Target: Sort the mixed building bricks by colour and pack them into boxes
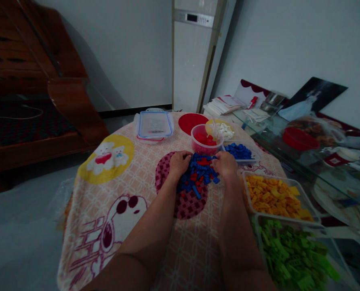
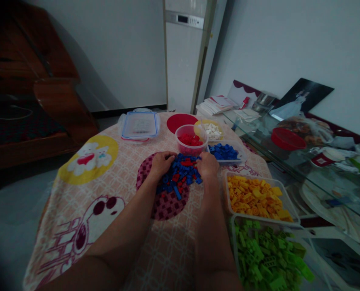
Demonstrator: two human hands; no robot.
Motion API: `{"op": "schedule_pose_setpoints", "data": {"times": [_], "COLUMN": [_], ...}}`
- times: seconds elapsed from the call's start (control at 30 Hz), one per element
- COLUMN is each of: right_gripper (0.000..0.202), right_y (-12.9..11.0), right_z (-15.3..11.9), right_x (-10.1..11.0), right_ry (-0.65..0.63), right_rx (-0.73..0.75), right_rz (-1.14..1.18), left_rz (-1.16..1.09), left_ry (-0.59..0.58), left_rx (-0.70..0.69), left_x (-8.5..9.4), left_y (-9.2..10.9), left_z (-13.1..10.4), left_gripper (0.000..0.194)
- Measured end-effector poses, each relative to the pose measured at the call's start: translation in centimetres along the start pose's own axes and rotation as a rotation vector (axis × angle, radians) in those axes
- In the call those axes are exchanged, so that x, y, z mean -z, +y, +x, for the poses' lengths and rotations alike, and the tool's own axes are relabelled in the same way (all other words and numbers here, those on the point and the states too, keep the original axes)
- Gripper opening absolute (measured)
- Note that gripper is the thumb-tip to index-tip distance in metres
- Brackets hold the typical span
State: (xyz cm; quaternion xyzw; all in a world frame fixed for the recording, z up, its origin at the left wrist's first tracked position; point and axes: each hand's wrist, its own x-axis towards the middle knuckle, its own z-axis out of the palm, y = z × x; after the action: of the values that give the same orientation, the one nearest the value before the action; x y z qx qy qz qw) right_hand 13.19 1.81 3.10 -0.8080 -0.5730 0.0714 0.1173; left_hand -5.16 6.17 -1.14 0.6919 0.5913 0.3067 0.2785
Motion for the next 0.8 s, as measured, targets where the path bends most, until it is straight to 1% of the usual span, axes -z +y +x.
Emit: {"op": "schedule_pose_setpoints", "data": {"times": [0.13, 0.23, 0.3, 0.37, 0.43, 0.6, 0.8], "right_gripper": [0.026, 0.032, 0.035, 0.038, 0.036, 0.026, 0.030], "right_y": [0.3, 1.0, 1.5, 1.8, 1.8, 0.4, -1.2], "right_z": [0.0, -0.1, -0.1, 0.0, 0.1, 0.1, -0.1], "right_x": [1.1, 1.7, 1.9, 2.0, 1.9, 1.0, -1.1], "right_ry": [0.172, 0.298, 0.369, 0.413, 0.401, 0.261, 0.055], "right_rx": [-0.032, -0.113, -0.161, -0.176, -0.142, 0.042, 0.272], "right_rz": [0.058, 0.117, 0.153, 0.182, 0.193, 0.149, 0.100], "left_rz": [-0.005, -0.008, -0.008, -0.007, -0.002, -0.002, -0.008], "left_ry": [-0.020, -0.036, -0.042, -0.042, -0.042, -0.049, -0.035], "left_rx": [-0.004, -0.019, -0.027, -0.034, -0.038, -0.043, -0.049], "left_x": [0.1, 0.0, 0.0, -0.1, 0.0, 0.0, -0.2], "left_y": [0.1, 0.0, 0.0, 0.0, 0.0, 0.1, -0.1], "left_z": [-0.1, -0.1, -0.1, -0.1, -0.1, -0.1, 0.0], "left_gripper": [0.030, 0.031, 0.032, 0.033, 0.033, 0.033, 0.031]}}
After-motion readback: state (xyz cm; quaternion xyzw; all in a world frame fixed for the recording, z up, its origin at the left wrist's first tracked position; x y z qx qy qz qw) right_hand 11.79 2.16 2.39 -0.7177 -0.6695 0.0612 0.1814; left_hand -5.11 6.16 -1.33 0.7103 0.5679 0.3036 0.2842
